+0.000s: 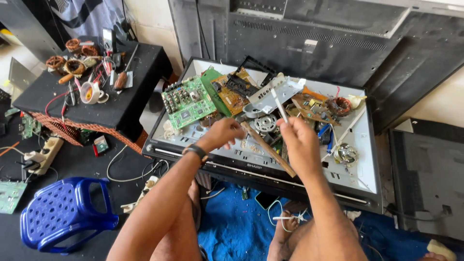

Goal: The person is manipulating internal components of a disassembled television, including circuit boards and wires, using their hands and a screwdriver to repair or disassemble the unit.

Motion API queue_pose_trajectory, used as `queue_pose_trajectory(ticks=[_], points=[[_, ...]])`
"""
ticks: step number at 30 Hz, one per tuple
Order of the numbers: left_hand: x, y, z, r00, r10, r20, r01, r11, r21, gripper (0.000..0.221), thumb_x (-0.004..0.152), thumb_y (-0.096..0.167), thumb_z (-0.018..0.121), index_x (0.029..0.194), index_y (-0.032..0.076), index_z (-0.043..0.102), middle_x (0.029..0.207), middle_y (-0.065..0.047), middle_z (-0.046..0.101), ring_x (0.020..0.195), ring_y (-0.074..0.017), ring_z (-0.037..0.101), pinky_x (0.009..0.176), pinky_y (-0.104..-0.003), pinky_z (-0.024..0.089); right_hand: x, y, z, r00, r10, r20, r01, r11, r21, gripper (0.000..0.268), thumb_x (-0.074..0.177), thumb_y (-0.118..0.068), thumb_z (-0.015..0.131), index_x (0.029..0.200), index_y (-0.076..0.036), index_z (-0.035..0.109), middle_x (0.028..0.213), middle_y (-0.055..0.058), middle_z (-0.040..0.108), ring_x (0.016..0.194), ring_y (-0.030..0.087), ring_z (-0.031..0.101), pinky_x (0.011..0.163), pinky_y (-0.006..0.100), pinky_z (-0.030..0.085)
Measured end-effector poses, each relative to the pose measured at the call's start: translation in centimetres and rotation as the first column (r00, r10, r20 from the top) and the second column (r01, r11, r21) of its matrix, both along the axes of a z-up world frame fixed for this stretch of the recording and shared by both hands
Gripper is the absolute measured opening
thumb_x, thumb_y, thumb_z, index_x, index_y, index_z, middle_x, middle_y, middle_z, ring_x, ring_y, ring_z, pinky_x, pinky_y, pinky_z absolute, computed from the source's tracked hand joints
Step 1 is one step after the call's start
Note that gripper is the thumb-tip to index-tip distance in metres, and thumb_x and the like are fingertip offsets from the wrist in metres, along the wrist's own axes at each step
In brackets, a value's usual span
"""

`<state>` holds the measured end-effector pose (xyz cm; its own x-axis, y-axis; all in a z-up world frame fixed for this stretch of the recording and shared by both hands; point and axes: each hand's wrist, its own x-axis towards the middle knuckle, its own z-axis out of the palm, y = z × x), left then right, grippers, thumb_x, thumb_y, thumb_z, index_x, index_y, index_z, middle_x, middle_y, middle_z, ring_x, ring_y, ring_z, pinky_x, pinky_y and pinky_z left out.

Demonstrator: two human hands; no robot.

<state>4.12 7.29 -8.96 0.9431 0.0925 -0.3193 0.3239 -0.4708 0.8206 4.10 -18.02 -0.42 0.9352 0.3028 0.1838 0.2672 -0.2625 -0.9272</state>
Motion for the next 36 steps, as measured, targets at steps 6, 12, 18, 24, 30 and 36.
queue_pose_trajectory(ticks=[6,12,18,24,30,36], points=[[-2.2,-0.2,7.5,0.921,0.388,0.012,-0.132,0.342,-0.93,0.05,0.096,0.042,0.05,0.115,-0.001,0.065,0.076,-0.012,0.061,0.057,-0.0177,0.062,0.054,-0.037,0.061,-3.8,1.0,3.2,0.994,0.064,0.091,-0.047,0.982,-0.182,0.025,0.1,-0.027,0.06,0.118,-0.022,0.075,0.07,0.009,0.076,0.049,0.015,0.058,0.054,0.032,0.047],[-2.0,0.1,6.8,0.916,0.388,0.104,-0.053,0.373,-0.926,0.054,0.1,0.044,0.048,0.125,-0.002,0.063,0.08,-0.011,0.058,0.06,-0.0145,0.056,0.059,-0.037,0.062,-5.0,2.5,3.9,0.985,0.085,0.152,-0.045,0.967,-0.251,0.029,0.101,-0.028,0.057,0.121,-0.015,0.073,0.07,0.013,0.075,0.06,0.027,0.068,0.064,0.041,0.053],[-2.0,-0.4,6.3,0.901,0.409,0.145,-0.046,0.421,-0.906,0.055,0.101,0.042,0.053,0.128,-0.005,0.062,0.08,-0.012,0.057,0.062,-0.0158,0.059,0.06,-0.04,0.065,-4.7,2.9,3.2,0.975,0.112,0.193,-0.025,0.916,-0.401,0.029,0.1,-0.035,0.057,0.121,-0.022,0.072,0.071,0.012,0.076,0.074,0.036,0.073,0.071,0.048,0.055],[-1.3,-0.5,5.1,0.829,0.482,0.285,0.006,0.501,-0.865,0.039,0.097,0.034,0.067,0.114,-0.002,0.067,0.078,-0.011,0.058,0.058,-0.0139,0.06,0.059,-0.039,0.064,-4.5,2.6,3.3,0.99,0.107,0.092,-0.064,0.923,-0.38,0.028,0.101,-0.03,0.055,0.12,-0.026,0.074,0.06,0.011,0.07,0.06,0.029,0.067,0.064,0.043,0.054],[-1.4,-0.7,5.6,0.819,0.463,0.337,0.06,0.516,-0.855,0.036,0.091,0.03,0.077,0.11,0.0,0.07,0.075,-0.006,0.056,0.058,-0.0109,0.056,0.063,-0.038,0.065,-4.1,2.8,3.0,0.916,0.29,-0.279,-0.232,0.947,0.223,0.031,0.103,-0.021,0.051,0.114,-0.003,0.073,0.053,-0.005,0.032,0.04,0.003,0.029,0.038,0.016,0.025],[-2.6,-2.8,7.8,0.831,0.46,0.314,0.097,0.436,-0.895,0.039,0.09,0.028,0.078,0.113,-0.001,0.069,0.074,-0.002,0.056,0.058,-0.0078,0.056,0.066,-0.037,0.064,-4.2,2.9,2.1,0.982,0.172,-0.083,-0.175,0.984,-0.033,0.029,0.103,-0.027,0.054,0.115,-0.016,0.078,0.056,0.003,0.053,0.051,0.011,0.046,0.051,0.026,0.042]])
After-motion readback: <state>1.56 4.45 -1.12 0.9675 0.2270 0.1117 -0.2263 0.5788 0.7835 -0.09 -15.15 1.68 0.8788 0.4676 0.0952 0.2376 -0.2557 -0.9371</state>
